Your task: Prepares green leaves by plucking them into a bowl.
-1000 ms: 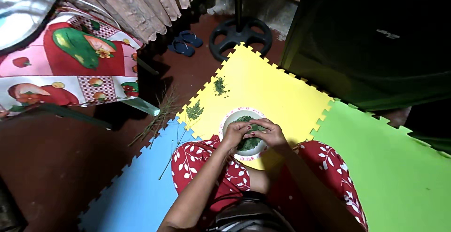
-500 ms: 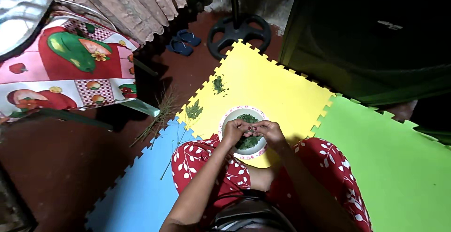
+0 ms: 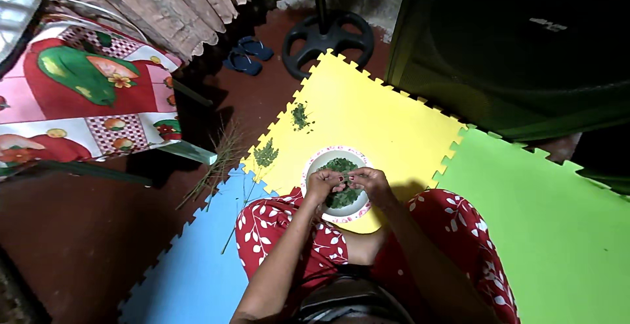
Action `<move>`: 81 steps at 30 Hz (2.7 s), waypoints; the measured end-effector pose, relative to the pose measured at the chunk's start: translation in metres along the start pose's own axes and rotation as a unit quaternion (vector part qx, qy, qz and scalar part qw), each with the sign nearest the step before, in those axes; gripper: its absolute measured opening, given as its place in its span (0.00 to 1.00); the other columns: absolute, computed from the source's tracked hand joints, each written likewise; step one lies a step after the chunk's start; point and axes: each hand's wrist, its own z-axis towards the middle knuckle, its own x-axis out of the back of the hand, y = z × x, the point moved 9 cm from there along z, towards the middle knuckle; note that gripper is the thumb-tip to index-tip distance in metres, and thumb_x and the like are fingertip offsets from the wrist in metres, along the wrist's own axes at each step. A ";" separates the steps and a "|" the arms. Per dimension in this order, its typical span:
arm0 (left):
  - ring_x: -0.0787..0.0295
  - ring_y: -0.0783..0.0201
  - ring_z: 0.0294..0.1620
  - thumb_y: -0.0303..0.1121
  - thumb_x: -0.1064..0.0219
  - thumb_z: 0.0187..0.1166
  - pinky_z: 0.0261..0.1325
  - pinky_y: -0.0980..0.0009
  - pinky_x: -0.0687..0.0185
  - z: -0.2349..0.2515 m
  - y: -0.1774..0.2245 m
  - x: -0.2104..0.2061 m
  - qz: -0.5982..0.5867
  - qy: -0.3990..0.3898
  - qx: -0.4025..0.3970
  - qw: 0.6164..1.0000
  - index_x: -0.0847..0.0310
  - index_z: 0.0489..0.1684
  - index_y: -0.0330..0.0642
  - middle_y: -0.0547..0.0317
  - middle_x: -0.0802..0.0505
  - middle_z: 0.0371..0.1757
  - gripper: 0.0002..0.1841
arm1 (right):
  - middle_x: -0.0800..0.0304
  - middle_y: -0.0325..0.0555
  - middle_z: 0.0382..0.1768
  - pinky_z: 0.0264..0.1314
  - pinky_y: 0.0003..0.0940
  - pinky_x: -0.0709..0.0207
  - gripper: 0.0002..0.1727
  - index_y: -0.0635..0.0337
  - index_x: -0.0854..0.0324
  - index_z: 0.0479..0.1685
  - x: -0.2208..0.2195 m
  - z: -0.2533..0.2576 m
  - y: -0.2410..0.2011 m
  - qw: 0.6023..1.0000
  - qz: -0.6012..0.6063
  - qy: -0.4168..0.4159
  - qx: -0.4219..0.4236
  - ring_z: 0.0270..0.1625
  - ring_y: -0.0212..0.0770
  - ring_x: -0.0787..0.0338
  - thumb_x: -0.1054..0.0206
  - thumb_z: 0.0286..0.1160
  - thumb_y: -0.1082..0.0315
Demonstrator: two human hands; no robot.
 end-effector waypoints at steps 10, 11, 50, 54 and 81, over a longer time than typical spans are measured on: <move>0.23 0.47 0.79 0.29 0.27 0.78 0.84 0.56 0.33 0.001 0.011 -0.010 0.321 -0.081 -0.077 0.941 0.30 0.81 0.29 0.35 0.21 0.79 0.31 | 0.11 0.52 0.43 0.48 0.29 0.13 0.10 0.80 0.19 0.53 0.002 0.002 0.006 0.999 0.008 0.002 -0.035 0.38 0.32 0.10 0.40 0.80 0.84; 0.19 0.49 0.77 0.29 0.27 0.77 0.82 0.59 0.30 -0.001 0.014 -0.016 0.298 -0.081 -0.099 0.946 0.30 0.81 0.29 0.36 0.19 0.78 0.31 | 0.11 0.53 0.46 0.50 0.29 0.13 0.10 0.80 0.19 0.54 -0.001 0.001 0.007 0.999 0.006 -0.010 -0.034 0.40 0.33 0.10 0.41 0.81 0.83; 0.11 0.72 0.37 0.16 0.34 0.77 0.49 0.75 0.12 0.002 0.007 -0.017 -0.044 0.026 -0.052 0.997 0.18 0.50 0.22 0.53 0.09 0.40 0.08 | 0.08 0.37 0.31 0.43 0.27 0.11 0.08 0.68 0.16 0.36 0.007 0.007 -0.003 0.993 0.062 0.010 0.100 0.32 0.28 0.09 0.38 0.69 0.87; 0.12 0.73 0.38 0.20 0.31 0.76 0.51 0.74 0.15 0.002 0.018 -0.013 0.115 -0.009 -0.105 0.988 0.14 0.48 0.24 0.52 0.07 0.40 0.08 | 0.07 0.38 0.33 0.44 0.24 0.12 0.06 0.71 0.14 0.35 0.004 0.005 -0.014 0.987 -0.024 -0.011 0.156 0.33 0.24 0.10 0.34 0.65 0.86; 0.19 0.50 0.74 0.26 0.30 0.79 0.80 0.57 0.30 0.003 -0.002 0.007 0.315 -0.056 -0.055 0.946 0.19 0.68 0.28 0.37 0.15 0.71 0.20 | 0.09 0.42 0.32 0.43 0.27 0.11 0.05 0.74 0.18 0.43 0.019 0.005 -0.001 0.998 0.029 0.042 0.036 0.32 0.30 0.09 0.39 0.75 0.85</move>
